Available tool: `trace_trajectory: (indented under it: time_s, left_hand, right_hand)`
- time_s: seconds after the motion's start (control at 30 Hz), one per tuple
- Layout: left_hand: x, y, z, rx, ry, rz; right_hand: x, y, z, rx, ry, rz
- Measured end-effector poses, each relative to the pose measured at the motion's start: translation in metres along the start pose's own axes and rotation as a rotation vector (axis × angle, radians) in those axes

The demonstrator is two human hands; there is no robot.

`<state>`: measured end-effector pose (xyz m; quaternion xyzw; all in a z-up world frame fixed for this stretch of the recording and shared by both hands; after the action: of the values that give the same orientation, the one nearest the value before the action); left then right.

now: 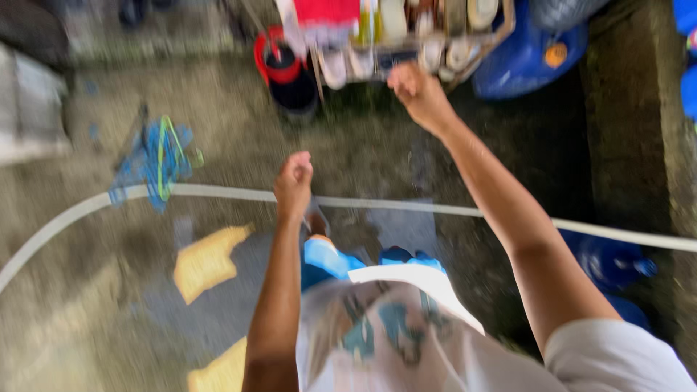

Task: The person organizes hangers, then pours liquid from a bottle into several buckets before hand-washing and scrubbing various items of clothing in the soapy water.

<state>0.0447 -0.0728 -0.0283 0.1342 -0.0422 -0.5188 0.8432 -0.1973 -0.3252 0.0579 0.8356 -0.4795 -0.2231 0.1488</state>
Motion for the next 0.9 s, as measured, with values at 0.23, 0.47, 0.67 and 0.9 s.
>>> trace_trajectory:
  time_s: [0.23,0.47,0.67,0.9]
  left_hand:
    - [0.275,-0.069,0.082,0.548,-0.629,-0.172]
    - [0.459,-0.158,0.013,0.854,-0.527,-0.396]
    - [0.529,-0.189,-0.082,0.918,-0.198,-0.633]
    - [0.532,-0.187,-0.085,0.890,-0.243,-0.571]
  right_hand:
    - [0.238,0.014,0.040,-0.017,-0.139,0.139]
    - [0.471,0.035,0.200,-0.037,-0.381,0.347]
    - [0.588,0.023,0.255,-0.070,-0.210,0.513]
    - [0.552,0.024,0.229,-0.048,-0.132,0.182]
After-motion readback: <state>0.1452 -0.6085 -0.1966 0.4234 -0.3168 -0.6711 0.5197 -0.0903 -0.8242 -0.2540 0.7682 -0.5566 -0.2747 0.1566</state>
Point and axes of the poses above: each hand's wrist, its own x-axis towards the middle knuckle, its own y-axis out of the back of the hand, z = x × y, the point moved 9 cm from there along x, towards the middle knuckle, and after that the axes turned 15 degrees about -y, right-handed, at the moved point
